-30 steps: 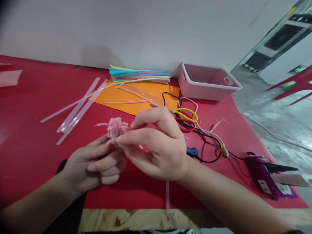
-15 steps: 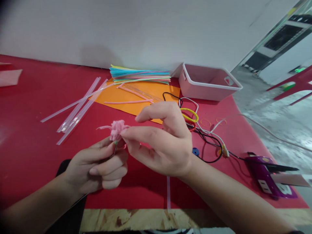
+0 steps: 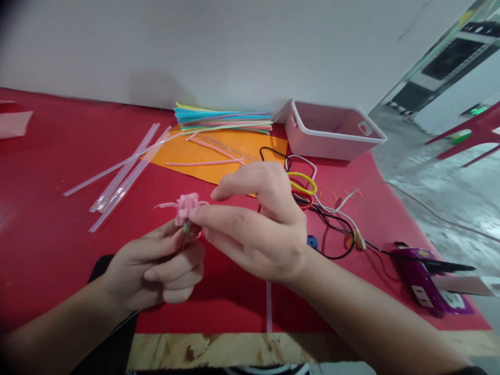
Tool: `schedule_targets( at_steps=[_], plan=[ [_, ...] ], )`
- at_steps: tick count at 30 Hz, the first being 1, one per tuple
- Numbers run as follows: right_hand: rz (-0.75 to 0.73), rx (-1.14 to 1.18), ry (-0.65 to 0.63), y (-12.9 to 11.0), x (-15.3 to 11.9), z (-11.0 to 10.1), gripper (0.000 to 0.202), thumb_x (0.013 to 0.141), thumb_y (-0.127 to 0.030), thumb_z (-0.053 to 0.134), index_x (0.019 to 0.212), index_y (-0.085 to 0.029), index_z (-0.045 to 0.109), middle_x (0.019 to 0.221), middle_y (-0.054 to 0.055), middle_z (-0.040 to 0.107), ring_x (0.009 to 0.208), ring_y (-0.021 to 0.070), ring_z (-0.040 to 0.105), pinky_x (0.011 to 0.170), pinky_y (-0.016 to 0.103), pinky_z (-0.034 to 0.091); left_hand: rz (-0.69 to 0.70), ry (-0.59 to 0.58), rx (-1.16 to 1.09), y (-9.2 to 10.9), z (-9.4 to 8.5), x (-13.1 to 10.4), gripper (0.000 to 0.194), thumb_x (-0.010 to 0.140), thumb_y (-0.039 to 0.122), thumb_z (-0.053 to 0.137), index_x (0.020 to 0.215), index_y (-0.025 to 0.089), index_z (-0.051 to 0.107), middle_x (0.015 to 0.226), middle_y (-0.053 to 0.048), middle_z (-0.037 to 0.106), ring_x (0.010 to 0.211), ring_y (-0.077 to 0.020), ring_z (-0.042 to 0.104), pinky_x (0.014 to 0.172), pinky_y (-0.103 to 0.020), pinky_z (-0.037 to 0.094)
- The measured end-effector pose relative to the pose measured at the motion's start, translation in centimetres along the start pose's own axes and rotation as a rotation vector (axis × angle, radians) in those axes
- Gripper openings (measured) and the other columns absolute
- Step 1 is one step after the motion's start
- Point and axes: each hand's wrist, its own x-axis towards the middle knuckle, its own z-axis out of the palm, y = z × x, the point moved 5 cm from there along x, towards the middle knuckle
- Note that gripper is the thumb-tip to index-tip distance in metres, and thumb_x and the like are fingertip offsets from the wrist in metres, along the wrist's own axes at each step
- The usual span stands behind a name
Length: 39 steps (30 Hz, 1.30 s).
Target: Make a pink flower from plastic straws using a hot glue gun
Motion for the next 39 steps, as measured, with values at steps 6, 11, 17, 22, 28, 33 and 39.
schedule_targets(
  at_steps=[6, 11, 17, 22, 28, 33, 39],
  plan=[
    [-0.067, -0.007, 0.034, -0.1, 0.5, -0.1, 0.012, 0.083, -0.011, 0.068, 0.091, -0.020, 0.071, 0.088, 0.003, 0.065, 0.079, 0.0150, 0.060, 0.075, 0.038, 0.053, 0.002, -0.031, -0.025, 0.0, 0.0, 0.0, 0.010, 0.092, 0.027, 0.061, 0.091, 0.029, 0.071, 0.047, 0.008, 0.028, 0.042, -0.0091, 0.014, 0.040, -0.019, 0.014],
    [0.026, 0.044, 0.056, 0.1, 0.1, 0.0, 0.023, 0.083, -0.007, 0.063, 0.103, -0.018, 0.069, 0.090, 0.006, 0.066, 0.084, 0.0176, 0.063, 0.075, 0.037, 0.054, 0.056, 0.026, -0.035, 0.2, 0.0, 0.0, 0.004, 0.090, 0.026, 0.065, 0.089, 0.028, 0.068, 0.047, 0.009, 0.029, 0.043, -0.0084, 0.014, 0.040, -0.017, 0.016],
    [0.320, 0.233, 0.063, 1.1, -0.8, 0.3, 0.019, 0.090, -0.014, 0.060, 0.108, -0.018, 0.064, 0.096, 0.005, 0.067, 0.089, 0.0152, 0.063, 0.079, 0.032, 0.055, 0.334, 0.243, 0.110, 1.4, -0.4, 0.2, 0.010, 0.084, 0.026, 0.074, 0.083, 0.026, 0.064, 0.051, 0.008, 0.043, 0.046, -0.0078, 0.021, 0.042, -0.013, 0.029],
    [0.761, 0.645, -0.152, 1.0, -2.8, 2.8, 0.015, 0.095, -0.030, 0.060, 0.105, -0.019, 0.059, 0.091, 0.002, 0.067, 0.077, 0.0101, 0.064, 0.070, 0.025, 0.055, 0.658, 0.328, 0.414, 3.1, -0.7, 0.3, 0.015, 0.083, 0.029, 0.076, 0.080, 0.023, 0.063, 0.059, 0.005, 0.055, 0.059, -0.0093, 0.050, 0.060, -0.018, 0.048],
    [1.077, 1.045, -0.328, -1.4, -5.6, 5.3, 0.022, 0.090, -0.039, 0.063, 0.097, -0.020, 0.054, 0.088, 0.001, 0.064, 0.078, 0.0112, 0.062, 0.069, 0.024, 0.052, 0.761, 0.386, 0.765, 2.8, 0.1, 0.2, 0.019, 0.093, 0.038, 0.062, 0.084, 0.022, 0.056, 0.070, 0.004, 0.059, 0.051, -0.0087, 0.049, 0.048, -0.020, 0.042],
    [1.141, 0.849, -0.326, -1.5, -7.4, 5.4, 0.018, 0.088, -0.035, 0.063, 0.096, -0.021, 0.057, 0.088, 0.001, 0.062, 0.078, 0.0125, 0.057, 0.069, 0.025, 0.048, 0.829, 0.337, 0.902, 2.5, 1.0, 0.0, 0.013, 0.093, 0.033, 0.063, 0.090, 0.022, 0.056, 0.079, 0.001, 0.062, 0.066, -0.0106, 0.055, 0.064, -0.022, 0.048],
    [1.254, 0.892, -0.326, -1.2, -8.9, 5.1, 0.027, 0.089, -0.046, 0.060, 0.089, -0.019, 0.058, 0.062, -0.005, 0.052, 0.049, 0.0069, 0.043, 0.045, 0.021, 0.034, 0.775, 0.225, 1.008, 2.6, 1.7, 0.7, 0.014, 0.095, 0.032, 0.059, 0.088, 0.021, 0.053, 0.082, -0.001, 0.063, 0.063, -0.0104, 0.056, 0.061, -0.023, 0.050]
  ],
)
